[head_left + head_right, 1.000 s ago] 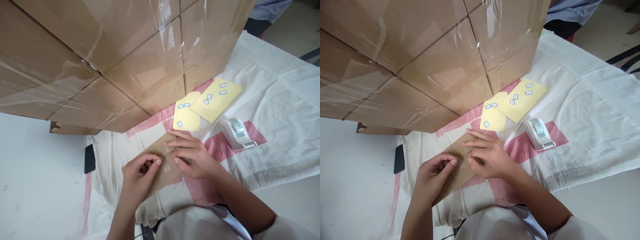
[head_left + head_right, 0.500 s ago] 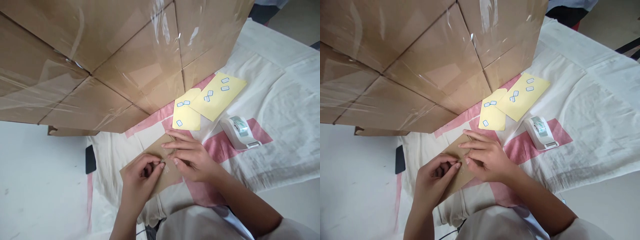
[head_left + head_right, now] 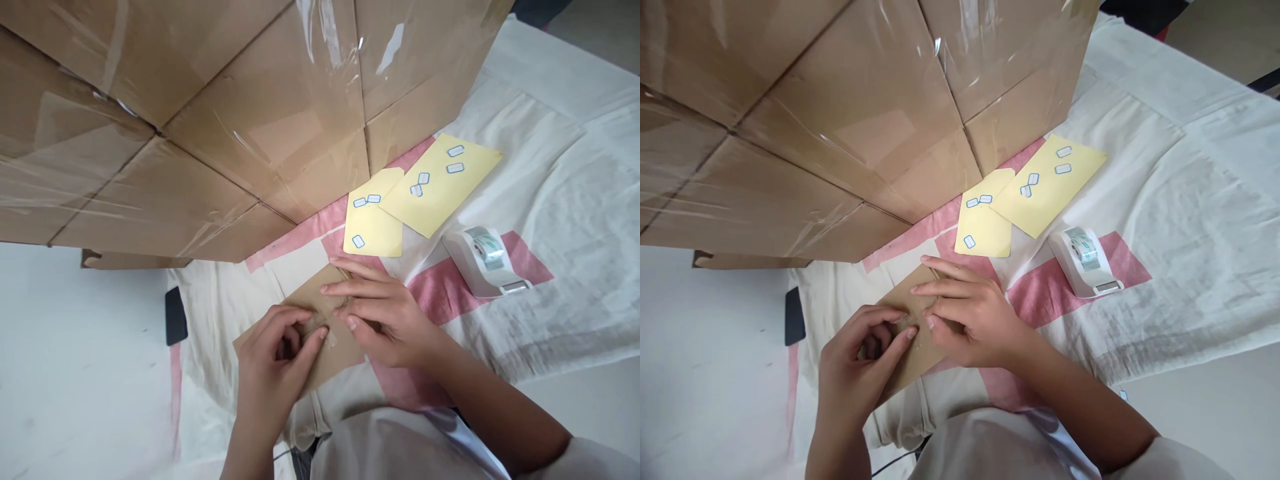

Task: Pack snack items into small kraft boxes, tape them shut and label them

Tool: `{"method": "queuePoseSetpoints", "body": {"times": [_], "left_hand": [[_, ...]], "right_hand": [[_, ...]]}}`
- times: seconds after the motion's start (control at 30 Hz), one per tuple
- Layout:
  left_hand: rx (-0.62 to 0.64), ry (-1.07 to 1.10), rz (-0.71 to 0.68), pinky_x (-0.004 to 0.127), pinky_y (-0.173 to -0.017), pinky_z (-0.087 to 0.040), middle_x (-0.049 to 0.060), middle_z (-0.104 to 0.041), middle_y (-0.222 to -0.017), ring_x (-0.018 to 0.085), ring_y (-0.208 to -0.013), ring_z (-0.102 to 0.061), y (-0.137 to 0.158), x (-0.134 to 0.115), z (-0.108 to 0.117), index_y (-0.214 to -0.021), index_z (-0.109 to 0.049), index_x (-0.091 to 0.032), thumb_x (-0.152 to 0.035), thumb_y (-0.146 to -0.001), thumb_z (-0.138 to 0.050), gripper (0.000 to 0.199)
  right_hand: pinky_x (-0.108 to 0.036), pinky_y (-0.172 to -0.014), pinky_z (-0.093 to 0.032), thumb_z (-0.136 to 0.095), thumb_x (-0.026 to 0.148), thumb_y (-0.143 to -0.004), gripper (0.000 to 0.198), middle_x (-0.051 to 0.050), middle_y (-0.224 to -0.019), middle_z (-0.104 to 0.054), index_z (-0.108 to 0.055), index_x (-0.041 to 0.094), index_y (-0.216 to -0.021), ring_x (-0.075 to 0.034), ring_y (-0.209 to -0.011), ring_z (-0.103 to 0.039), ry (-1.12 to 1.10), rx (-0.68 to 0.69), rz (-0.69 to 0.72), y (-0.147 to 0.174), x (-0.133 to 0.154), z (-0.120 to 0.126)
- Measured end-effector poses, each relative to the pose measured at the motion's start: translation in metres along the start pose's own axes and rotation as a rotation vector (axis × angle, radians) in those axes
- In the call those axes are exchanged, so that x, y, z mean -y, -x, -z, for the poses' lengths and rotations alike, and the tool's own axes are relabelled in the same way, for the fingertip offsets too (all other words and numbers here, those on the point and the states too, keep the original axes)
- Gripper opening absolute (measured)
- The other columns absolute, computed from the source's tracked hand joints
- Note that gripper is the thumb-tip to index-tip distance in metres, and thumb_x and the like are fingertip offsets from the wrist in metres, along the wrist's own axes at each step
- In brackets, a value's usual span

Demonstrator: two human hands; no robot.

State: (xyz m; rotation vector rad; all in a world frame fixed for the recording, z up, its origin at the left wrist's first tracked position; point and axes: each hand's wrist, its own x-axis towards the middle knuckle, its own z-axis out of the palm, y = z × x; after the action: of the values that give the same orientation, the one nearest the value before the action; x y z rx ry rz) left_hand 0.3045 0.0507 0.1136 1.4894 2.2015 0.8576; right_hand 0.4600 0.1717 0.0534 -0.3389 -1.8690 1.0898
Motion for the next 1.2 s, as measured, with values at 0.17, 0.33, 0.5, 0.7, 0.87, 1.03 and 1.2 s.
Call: {"method": "queuePoseSetpoints", "body": {"times": [0.17,0.33,0.5,0.7,0.87,1.03,1.2], "left_hand": [[-0.032,0.041,0.084,0.022,-0.051,-0.038,-0.004,-0.064,-0.082,0.007,-0.054,-0.048,0.002,-0.004,-0.002,-0.092,-0.066,-0.024,-0.026,-0.086,-0.072,0.009],[-0.094,0.165,0.198,0.020,-0.048,-0.037,-0.002,-0.071,-0.083,0.008,-0.057,-0.054,0.001,-0.011,-0.004,-0.095,-0.059,-0.023,-0.028,-0.083,-0.076,0.021],[-0.094,0.241,0.218,0.019,-0.047,-0.040,-0.004,-0.072,-0.077,0.008,-0.054,-0.055,-0.001,-0.011,-0.003,-0.096,-0.058,-0.024,-0.024,-0.081,-0.078,0.025],[-0.097,0.273,0.189,0.020,-0.045,-0.043,-0.003,-0.074,-0.074,0.010,-0.055,-0.062,0.003,-0.008,-0.001,-0.094,-0.060,-0.024,-0.021,-0.080,-0.078,0.023],[-0.133,0.302,0.234,0.021,-0.046,-0.044,-0.004,-0.074,-0.075,0.011,-0.057,-0.064,0.006,-0.012,-0.003,-0.093,-0.062,-0.024,-0.020,-0.079,-0.080,0.023],[-0.083,0.243,0.197,0.022,-0.045,-0.044,-0.002,-0.075,-0.076,0.014,-0.061,-0.067,0.005,-0.011,-0.003,-0.095,-0.063,-0.024,-0.024,-0.080,-0.079,0.022],[-0.074,0.192,0.175,0.023,-0.046,-0.046,-0.001,-0.076,-0.079,0.015,-0.063,-0.068,0.006,-0.011,-0.002,-0.096,-0.063,-0.024,-0.026,-0.082,-0.079,0.022]], "right_hand": [[-0.050,-0.110,-0.052,-0.057,0.011,-0.087,0.019,-0.010,-0.109,-0.078,-0.073,0.018,-0.084,-0.030,-0.136,-0.055,-0.016,0.005,-0.013,0.002,0.000,0.000],[-0.051,-0.111,-0.051,-0.056,0.011,-0.088,0.020,-0.010,-0.111,-0.078,-0.074,0.018,-0.087,-0.030,-0.137,-0.054,0.000,0.015,-0.020,0.003,0.000,0.001],[-0.052,-0.112,-0.051,-0.056,0.010,-0.087,0.021,-0.008,-0.111,-0.078,-0.074,0.020,-0.089,-0.030,-0.138,-0.054,-0.011,0.008,-0.019,0.003,-0.002,0.000],[-0.052,-0.112,-0.051,-0.056,0.008,-0.086,0.022,-0.008,-0.110,-0.077,-0.074,0.020,-0.092,-0.030,-0.138,-0.054,-0.028,0.015,-0.041,0.003,-0.001,0.000],[-0.052,-0.111,-0.051,-0.055,0.009,-0.087,0.022,-0.008,-0.108,-0.078,-0.073,0.021,-0.090,-0.030,-0.137,-0.055,-0.036,0.025,-0.061,0.000,0.001,0.002],[-0.051,-0.113,-0.050,-0.055,0.009,-0.088,0.021,-0.008,-0.107,-0.078,-0.073,0.020,-0.088,-0.030,-0.136,-0.056,-0.032,0.033,-0.069,-0.001,0.002,0.002],[-0.052,-0.113,-0.050,-0.054,0.011,-0.089,0.021,-0.008,-0.108,-0.078,-0.073,0.021,-0.089,-0.030,-0.137,-0.054,-0.026,0.032,-0.089,0.000,0.003,0.002]]}}
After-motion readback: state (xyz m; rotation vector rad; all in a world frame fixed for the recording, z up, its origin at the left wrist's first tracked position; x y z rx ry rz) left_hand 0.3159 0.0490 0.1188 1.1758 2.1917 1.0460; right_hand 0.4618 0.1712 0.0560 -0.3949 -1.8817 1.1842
